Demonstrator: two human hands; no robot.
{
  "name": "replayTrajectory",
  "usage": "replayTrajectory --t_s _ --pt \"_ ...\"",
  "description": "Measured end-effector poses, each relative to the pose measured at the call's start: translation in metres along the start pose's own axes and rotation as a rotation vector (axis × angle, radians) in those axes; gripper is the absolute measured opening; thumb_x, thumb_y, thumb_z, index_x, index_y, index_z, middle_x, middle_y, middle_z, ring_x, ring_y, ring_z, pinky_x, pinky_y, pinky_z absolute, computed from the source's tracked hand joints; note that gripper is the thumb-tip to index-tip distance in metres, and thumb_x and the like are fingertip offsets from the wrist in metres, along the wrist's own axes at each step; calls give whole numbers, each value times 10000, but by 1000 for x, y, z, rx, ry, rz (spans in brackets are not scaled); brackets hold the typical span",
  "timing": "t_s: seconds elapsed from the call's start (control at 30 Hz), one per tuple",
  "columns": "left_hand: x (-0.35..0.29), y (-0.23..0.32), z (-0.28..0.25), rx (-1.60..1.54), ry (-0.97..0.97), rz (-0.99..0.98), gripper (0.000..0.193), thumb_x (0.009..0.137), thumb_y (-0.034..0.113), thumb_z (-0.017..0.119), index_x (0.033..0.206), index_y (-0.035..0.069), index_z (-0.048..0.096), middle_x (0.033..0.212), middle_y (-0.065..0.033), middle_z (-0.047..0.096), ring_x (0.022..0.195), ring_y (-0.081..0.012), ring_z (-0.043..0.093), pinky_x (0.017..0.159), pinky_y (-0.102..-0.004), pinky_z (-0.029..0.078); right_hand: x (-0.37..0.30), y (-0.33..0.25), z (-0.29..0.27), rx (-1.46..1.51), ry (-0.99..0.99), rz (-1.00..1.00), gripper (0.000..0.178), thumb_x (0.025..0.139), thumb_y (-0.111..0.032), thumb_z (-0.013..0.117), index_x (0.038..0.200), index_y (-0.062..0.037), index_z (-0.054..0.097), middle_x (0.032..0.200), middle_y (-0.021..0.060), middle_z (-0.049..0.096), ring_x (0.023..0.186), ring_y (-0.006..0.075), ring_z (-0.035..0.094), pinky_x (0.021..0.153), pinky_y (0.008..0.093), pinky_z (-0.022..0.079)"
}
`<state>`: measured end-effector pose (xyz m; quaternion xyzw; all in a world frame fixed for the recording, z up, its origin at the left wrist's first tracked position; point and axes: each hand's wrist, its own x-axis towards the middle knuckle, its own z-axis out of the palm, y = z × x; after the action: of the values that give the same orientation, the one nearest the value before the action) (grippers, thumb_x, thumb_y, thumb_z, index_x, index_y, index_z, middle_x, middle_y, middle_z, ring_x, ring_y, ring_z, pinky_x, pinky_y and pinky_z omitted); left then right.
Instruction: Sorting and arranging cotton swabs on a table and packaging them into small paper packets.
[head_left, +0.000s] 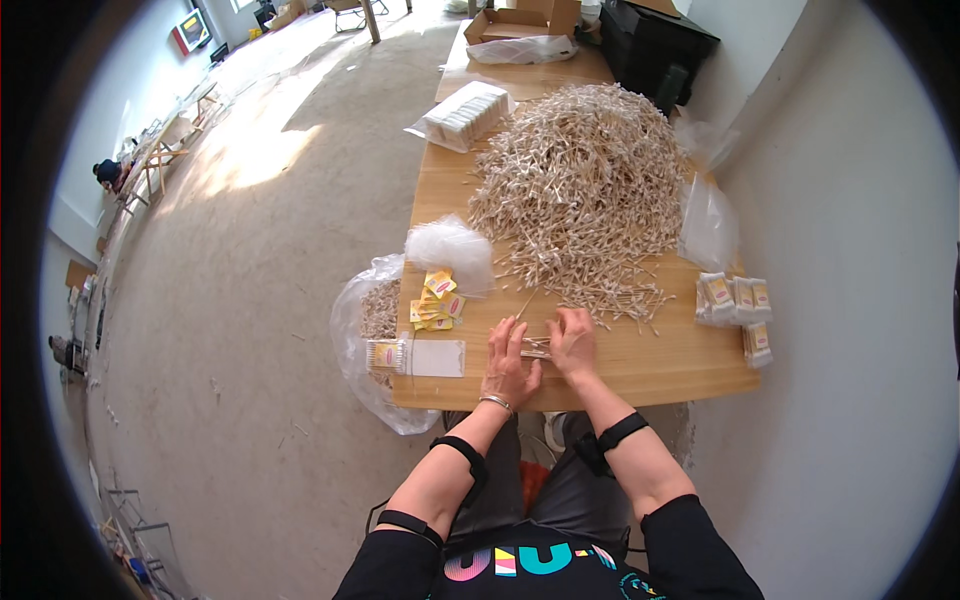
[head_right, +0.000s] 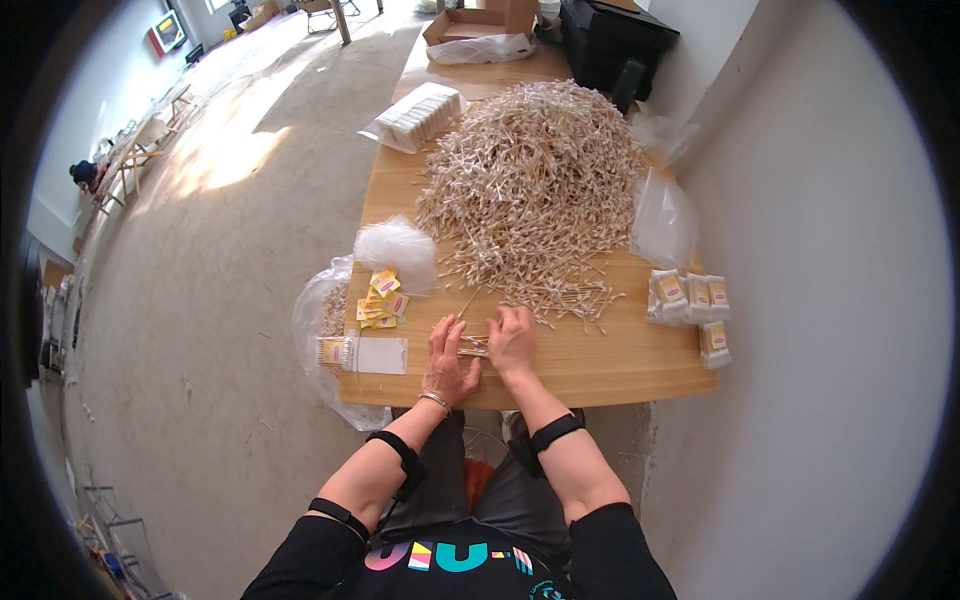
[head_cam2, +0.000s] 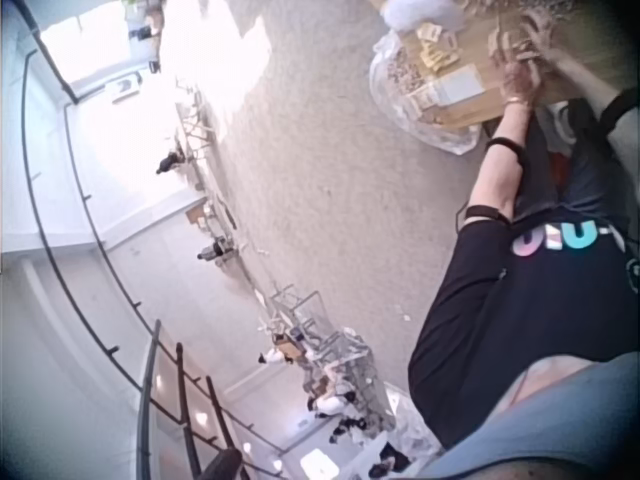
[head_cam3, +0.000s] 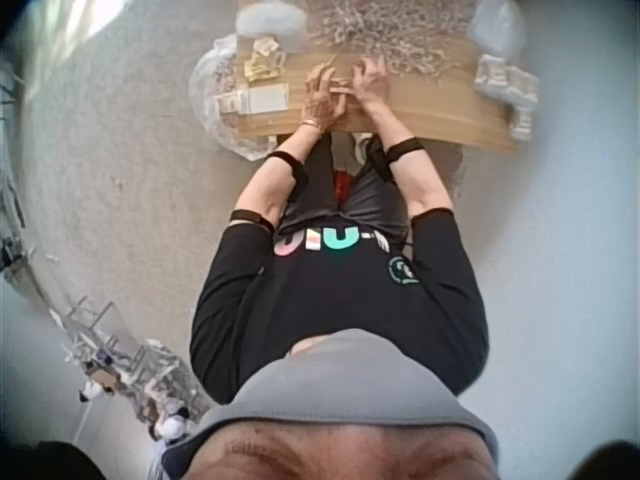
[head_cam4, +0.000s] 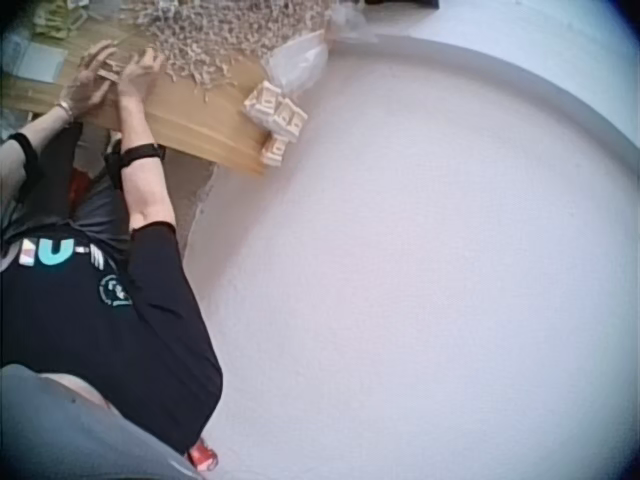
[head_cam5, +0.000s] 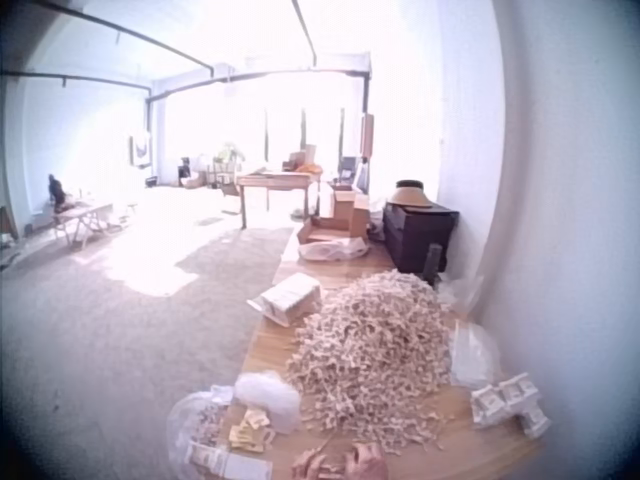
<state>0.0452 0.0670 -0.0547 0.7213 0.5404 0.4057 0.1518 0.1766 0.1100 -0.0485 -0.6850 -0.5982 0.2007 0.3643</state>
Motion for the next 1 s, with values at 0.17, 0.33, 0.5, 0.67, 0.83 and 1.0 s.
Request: replayTrajectory --t_s 0.17,0.33,0.5,0.67,0.83,1.0 --pt "-1 -2 0 14 -20 -16 659 674 120 660 1273 13 409 1339 -213 367 1277 -393 328 1082 -467 265 13 -6 0 -244 12 40 221 783 -202 653 947 -55 636 959 141 567 944 306 548 840 400 445" --pt "0 -2 2 -19 16 -40 747 689 119 657 1341 -17 320 1358 -238 344 1279 -401 324 1079 -465 267 19 -14 16 -180 -73 -31 265 763 -251 670 933 -52 627 965 127 582 967 308 539 847 401 442" --pt "-1 -7 4 -103 73 -44 780 697 115 650 1363 -24 270 1375 -255 318 1285 -405 316 1079 -438 273 22 -48 33 -384 21 -26 299 722 -280 699 909 -60 623 970 123 580 987 317 528 859 409 439" --pt "-1 -5 4 -106 51 -52 783 698 100 642 1367 -27 255 1376 -261 312 1285 -406 314 1080 -428 276 33 -15 38 -240 -61 -129 208 746 -214 674 869 -51 635 920 124 590 926 304 559 822 390 457" --pt "-1 1 0 -131 36 -80 767 703 70 628 1367 -23 255 1371 -257 319 1284 -400 321 1078 -424 282 36 12 7 -26 -217 -238 104 761 -68 624 831 -70 701 881 118 612 852 296 593 757 371 476" --pt "-3 -6 2 -112 -3 -42 706 697 91 626 1329 -14 327 1343 -219 358 1281 -382 325 1088 -456 268 18 14 -7 -2 -378 -320 142 766 -19 587 843 -60 698 878 118 604 855 277 589 754 340 476"
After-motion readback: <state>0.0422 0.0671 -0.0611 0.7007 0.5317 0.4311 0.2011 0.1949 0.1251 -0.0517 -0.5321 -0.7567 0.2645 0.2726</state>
